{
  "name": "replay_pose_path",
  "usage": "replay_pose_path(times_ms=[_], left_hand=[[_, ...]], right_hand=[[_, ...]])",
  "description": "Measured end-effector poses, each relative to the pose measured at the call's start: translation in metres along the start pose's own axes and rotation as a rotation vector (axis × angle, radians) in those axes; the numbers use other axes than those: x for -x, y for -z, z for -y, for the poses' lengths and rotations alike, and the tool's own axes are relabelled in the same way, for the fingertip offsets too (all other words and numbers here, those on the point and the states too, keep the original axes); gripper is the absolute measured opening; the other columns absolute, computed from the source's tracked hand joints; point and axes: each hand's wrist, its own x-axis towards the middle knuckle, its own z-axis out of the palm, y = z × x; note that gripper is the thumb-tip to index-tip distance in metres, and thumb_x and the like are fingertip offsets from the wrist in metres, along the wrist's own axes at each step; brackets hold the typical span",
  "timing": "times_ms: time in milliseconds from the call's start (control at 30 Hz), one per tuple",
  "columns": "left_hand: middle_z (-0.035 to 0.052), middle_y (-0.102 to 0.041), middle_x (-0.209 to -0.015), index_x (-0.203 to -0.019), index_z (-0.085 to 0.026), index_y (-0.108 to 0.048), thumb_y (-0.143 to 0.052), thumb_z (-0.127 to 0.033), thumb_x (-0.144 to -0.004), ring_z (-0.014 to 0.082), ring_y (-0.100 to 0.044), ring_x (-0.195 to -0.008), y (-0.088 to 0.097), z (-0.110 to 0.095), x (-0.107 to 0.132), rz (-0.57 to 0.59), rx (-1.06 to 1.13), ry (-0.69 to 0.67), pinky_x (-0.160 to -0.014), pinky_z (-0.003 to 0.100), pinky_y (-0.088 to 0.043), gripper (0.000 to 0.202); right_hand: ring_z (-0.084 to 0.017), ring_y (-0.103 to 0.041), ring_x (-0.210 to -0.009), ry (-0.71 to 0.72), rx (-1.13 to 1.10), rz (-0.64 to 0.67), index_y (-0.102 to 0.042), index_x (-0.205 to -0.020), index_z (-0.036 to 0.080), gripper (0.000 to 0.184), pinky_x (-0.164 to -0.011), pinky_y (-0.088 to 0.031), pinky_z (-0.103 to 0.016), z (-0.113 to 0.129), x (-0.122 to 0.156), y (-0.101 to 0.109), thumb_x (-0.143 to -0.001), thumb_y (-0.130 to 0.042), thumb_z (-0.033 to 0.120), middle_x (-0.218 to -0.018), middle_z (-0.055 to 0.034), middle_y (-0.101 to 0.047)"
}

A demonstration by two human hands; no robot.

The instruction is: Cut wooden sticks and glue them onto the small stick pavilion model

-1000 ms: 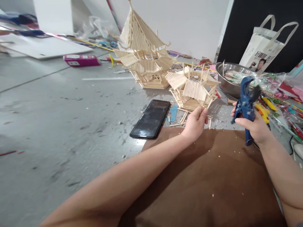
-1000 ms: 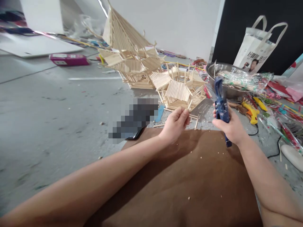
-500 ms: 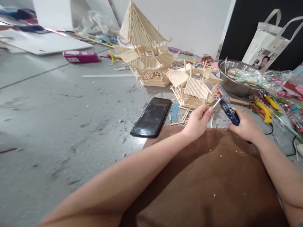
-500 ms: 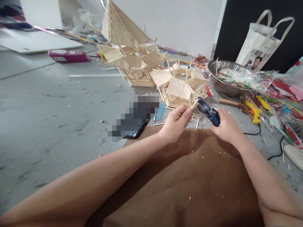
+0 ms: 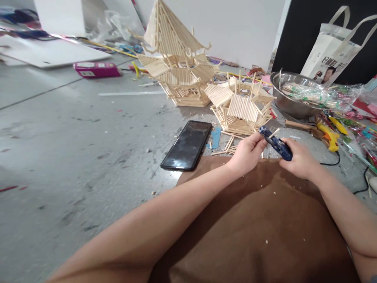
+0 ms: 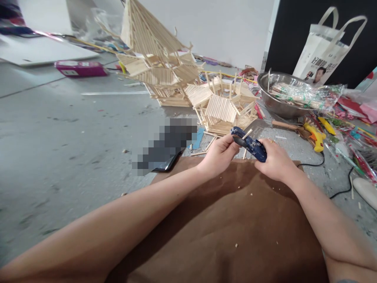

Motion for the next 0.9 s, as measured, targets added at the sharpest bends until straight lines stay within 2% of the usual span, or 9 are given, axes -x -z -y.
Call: replay_pose_path(times_ms=[567, 900], left_hand=[[-0.0013, -0.048, -0.064, -0.071, -0.015, -0.049, -0.041, -0.027, -0.08, 0.0085, -0.042, -0.061, -0.0003, -0.0019, 0.0002, 0.021, -0.02, 0.012, -0.056, 0.02, -0.036, 0.017], [-0.0012, -0.05, -0.063, -0.073, -0.014, -0.051, -0.041, -0.025, -0.08, 0.0089, -0.044, -0.06, 0.0011, -0.0001, -0.0022, 0.052, -0.121, 0.016, -0.058, 0.021, -0.037, 0.016]], right_hand=[[-0.018, -0.05, -0.07, -0.04, -0.011, 0.064, -0.047, -0.091, 0.019, 0.026, -0.063, -0.037, -0.03, 0.0033, 0.0001, 0.001, -0.065, -0.049, 0.025, -0.081, -0.0044, -0.058], [-0.019, -0.052, -0.065, -0.075, 0.122, 0.083, -0.045, -0.078, 0.02, 0.014, -0.058, -0.034, -0.028, 0.0044, 0.0018, 0.0001, -0.067, -0.047, 0.028, -0.071, -0.0044, -0.058]])
